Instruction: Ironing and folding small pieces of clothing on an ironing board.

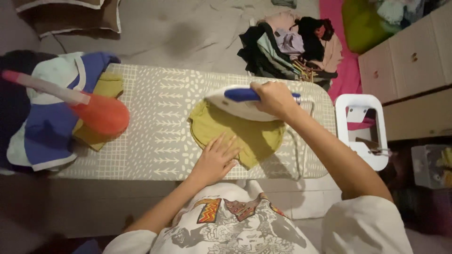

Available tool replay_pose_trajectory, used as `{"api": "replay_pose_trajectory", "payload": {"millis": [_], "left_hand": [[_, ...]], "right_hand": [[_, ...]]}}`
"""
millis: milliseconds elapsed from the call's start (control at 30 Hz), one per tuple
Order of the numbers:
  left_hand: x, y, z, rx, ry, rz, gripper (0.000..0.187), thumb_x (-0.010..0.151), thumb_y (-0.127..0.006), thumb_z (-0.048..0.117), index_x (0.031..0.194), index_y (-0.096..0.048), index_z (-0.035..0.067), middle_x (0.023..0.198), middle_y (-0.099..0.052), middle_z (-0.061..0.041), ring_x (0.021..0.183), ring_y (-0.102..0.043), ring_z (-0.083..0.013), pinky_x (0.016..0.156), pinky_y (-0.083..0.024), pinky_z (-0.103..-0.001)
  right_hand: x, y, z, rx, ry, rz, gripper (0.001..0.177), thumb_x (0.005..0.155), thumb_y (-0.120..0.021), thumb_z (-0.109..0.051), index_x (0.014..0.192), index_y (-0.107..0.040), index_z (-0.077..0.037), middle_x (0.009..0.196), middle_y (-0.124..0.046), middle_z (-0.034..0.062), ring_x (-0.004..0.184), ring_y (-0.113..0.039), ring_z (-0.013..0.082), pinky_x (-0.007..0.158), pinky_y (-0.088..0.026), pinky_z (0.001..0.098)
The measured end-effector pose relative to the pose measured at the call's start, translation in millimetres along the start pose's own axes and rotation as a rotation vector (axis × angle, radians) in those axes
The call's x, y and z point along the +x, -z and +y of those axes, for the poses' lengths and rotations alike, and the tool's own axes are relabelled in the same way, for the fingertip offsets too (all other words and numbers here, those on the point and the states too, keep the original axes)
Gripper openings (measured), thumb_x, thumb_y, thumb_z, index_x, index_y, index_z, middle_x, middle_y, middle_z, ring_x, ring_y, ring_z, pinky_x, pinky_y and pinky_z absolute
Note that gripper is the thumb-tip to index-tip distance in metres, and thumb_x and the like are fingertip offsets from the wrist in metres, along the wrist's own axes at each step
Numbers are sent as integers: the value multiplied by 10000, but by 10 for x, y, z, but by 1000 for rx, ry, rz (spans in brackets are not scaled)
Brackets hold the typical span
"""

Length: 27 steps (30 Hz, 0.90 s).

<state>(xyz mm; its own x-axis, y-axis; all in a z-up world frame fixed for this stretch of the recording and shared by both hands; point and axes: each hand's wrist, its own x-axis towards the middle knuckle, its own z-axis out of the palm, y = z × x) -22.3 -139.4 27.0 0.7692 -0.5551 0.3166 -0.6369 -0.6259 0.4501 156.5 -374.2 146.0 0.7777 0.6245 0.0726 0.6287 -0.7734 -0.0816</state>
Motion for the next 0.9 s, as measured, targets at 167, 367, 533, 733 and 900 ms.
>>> {"api": "replay_pose_trajectory", "payload": {"millis": [167, 367, 533, 733, 900], "left_hand": [[-10, -6, -9, 16, 10, -38, 518, 978, -565, 391, 1467, -566, 219, 1600, -414, -120, 1482, -310, -395, 1206, -215, -528], [-27, -48, -9, -7, 4, -60, 507, 991, -574, 392, 1471, -561, 230, 1605, -410, -110, 1500, -311, -381, 1216, -220, -533], [-9, 4, -5, -3, 6, -63, 516, 981, -559, 398, 1473, -550, 243, 1610, -416, -111, 1497, -317, -384, 1209, -233, -540], [-41, -69, -12, 19, -7, -51, 503, 1010, -554, 404, 1494, -535, 269, 1607, -427, -114, 1501, -323, -378, 1204, -242, -551], [17, 77, -2, 9, -24, -26, 557, 976, -579, 397, 1492, -548, 192, 1579, -454, -130, 1479, -341, -390, 1189, -267, -536]], "right_hand": [[28, 16, 43, 74, -118, 122, 291, 753, -793, -256, 947, -670, -78, 745, -683, 192, 690, -677, 409, 631, -540, 505], [-11, -19, 67, -15, -76, 63, 265, 775, -792, -270, 944, -682, -98, 734, -677, 198, 693, -676, 411, 642, -533, 520], [36, 94, 71, 21, 2, -73, 293, 769, -820, -290, 941, -687, -93, 702, -687, 198, 672, -679, 421, 609, -524, 537], [10, -24, 442, 212, -466, 205, 263, 780, -798, -212, 997, -714, -88, 807, -707, 216, 749, -703, 420, 663, -551, 508], [-416, 476, 287, 118, -519, 112, 275, 816, -801, -213, 984, -683, -29, 810, -698, 228, 753, -708, 408, 692, -548, 506]]}}
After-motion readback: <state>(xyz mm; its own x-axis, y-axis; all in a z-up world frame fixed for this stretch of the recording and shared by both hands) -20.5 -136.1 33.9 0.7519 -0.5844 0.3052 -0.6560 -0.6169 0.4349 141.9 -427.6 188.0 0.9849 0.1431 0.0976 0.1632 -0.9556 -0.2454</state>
